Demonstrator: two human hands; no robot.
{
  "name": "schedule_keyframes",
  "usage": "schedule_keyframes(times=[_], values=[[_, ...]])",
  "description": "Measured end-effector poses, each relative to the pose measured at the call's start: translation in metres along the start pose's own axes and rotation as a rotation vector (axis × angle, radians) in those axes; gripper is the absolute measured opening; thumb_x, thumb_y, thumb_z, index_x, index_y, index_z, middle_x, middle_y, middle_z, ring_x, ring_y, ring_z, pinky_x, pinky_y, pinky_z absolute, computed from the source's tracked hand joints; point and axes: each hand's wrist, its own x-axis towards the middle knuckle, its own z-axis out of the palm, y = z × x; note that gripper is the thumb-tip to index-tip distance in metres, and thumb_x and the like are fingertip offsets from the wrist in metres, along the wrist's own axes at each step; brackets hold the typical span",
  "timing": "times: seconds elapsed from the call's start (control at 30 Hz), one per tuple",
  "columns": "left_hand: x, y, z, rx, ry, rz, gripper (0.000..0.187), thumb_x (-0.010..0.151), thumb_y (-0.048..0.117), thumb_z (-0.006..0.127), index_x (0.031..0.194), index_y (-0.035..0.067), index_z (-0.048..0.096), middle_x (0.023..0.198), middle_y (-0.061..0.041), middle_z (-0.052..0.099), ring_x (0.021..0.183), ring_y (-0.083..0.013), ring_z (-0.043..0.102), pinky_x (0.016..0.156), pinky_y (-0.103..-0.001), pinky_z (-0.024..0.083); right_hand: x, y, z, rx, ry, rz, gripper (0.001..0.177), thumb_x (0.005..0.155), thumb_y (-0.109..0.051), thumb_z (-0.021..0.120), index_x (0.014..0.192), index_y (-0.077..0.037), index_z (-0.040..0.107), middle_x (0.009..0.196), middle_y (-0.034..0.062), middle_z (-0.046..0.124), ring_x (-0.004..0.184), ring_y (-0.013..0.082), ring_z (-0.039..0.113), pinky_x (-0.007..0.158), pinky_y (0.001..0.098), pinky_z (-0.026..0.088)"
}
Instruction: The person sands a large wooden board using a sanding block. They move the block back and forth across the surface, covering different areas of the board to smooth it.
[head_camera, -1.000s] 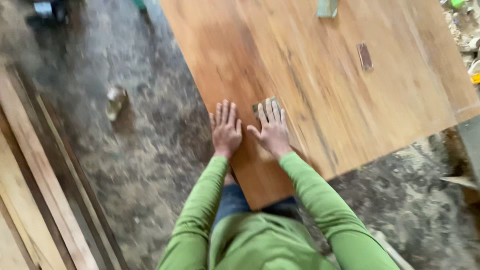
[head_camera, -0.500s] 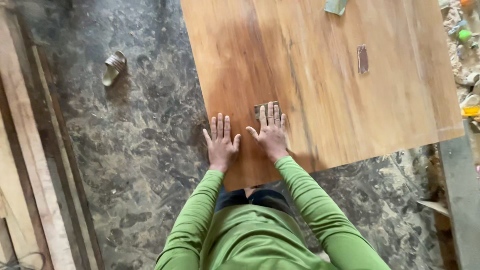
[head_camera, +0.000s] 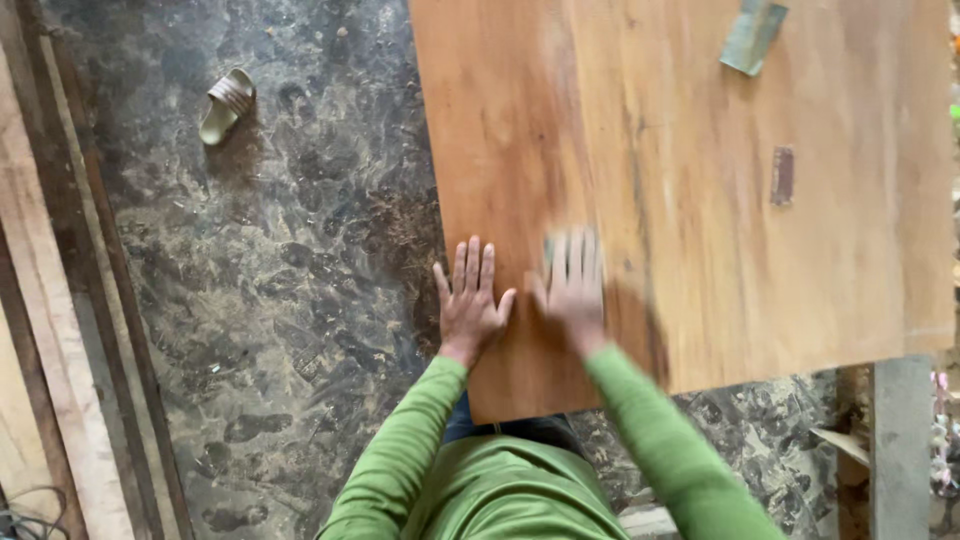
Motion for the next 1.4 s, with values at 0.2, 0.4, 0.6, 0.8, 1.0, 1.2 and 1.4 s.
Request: schedule_keyframes(times=[0.2,0.4,0.6,0.8,1.0,1.2,1.4], values=[[0.079,-0.024,0.005,-0.007,0.039,-0.005,0.085,0.098,0.048,0.06,0.162,0.001,0.028,0.172,-0.017,0.018,0.161,-0.0308,0.015,0.13,-0.059,0.01,0.143,0.029,0.041,0.241,-0.091,0.07,0.086,0.102,-0.047,0.059,0.154,0.015,0.032,0.164,0.0367,0.026,0.154,0.0492,0.021,0.126,0.0589,0.015],[0.031,-0.015,-0.001,-0.061,0.021,-0.024,0.08,0.098,0.04,0.06,0.161,0.001,0.029,0.171,-0.017,0.017,0.16,-0.0327,0.013,0.127,-0.06,0.008,-0.045,-0.018,-0.022,0.207,-0.211,-0.048,0.081,0.1,-0.05,0.054,0.151,0.011,0.04,0.161,0.0318,0.033,0.154,0.0457,0.027,0.127,0.06,0.018],[-0.022,-0.017,0.005,-0.321,0.031,-0.172,0.075,0.101,0.026,0.052,0.162,-0.004,0.021,0.172,-0.024,0.013,0.16,-0.0407,0.011,0.128,-0.06,0.007,-0.043,-0.041,-0.023,0.153,-0.232,-0.052,0.072,0.1,-0.043,0.056,0.151,0.006,0.043,0.16,0.0294,0.035,0.153,0.0455,0.029,0.125,0.0616,0.021],[-0.026,-0.018,0.011,-0.567,0.088,-0.28,0.073,0.102,0.017,0.049,0.163,-0.006,0.015,0.172,-0.024,0.017,0.161,-0.0398,0.015,0.13,-0.053,0.01,0.197,-0.03,0.053,0.257,-0.223,-0.038,0.072,0.107,-0.044,0.053,0.16,0.001,0.034,0.169,0.0259,0.026,0.158,0.041,0.022,0.128,0.0589,0.018],[-0.032,-0.028,0.021,-0.991,0.248,-0.562,0.06,0.107,0.015,0.035,0.162,-0.005,0.02,0.171,-0.022,0.024,0.16,-0.0338,0.021,0.13,-0.04,0.015,0.039,-0.06,-0.007,0.224,-0.256,-0.153,0.082,0.103,-0.053,0.049,0.156,0.007,0.036,0.164,0.031,0.028,0.156,0.0448,0.021,0.127,0.0607,0.015],[-0.038,-0.063,0.024,-1.055,0.284,-0.755,0.054,0.109,0.015,0.032,0.159,-0.005,0.028,0.169,-0.021,0.03,0.157,-0.0308,0.028,0.128,-0.038,0.022,0.03,-0.075,-0.017,0.265,-0.304,-0.123,0.079,0.1,-0.052,0.051,0.153,0.006,0.041,0.161,0.0291,0.034,0.154,0.0442,0.026,0.127,0.0587,0.018],[-0.052,-0.027,-0.015,-0.553,0.189,-0.031,0.06,0.098,0.013,0.057,0.15,-0.013,0.043,0.16,-0.029,0.041,0.155,-0.0391,0.033,0.127,-0.047,0.019,0.235,-0.066,0.063,0.246,-0.227,-0.001,0.085,0.103,-0.058,0.05,0.157,0.004,0.032,0.165,0.0267,0.026,0.154,0.0427,0.023,0.124,0.0585,0.017]])
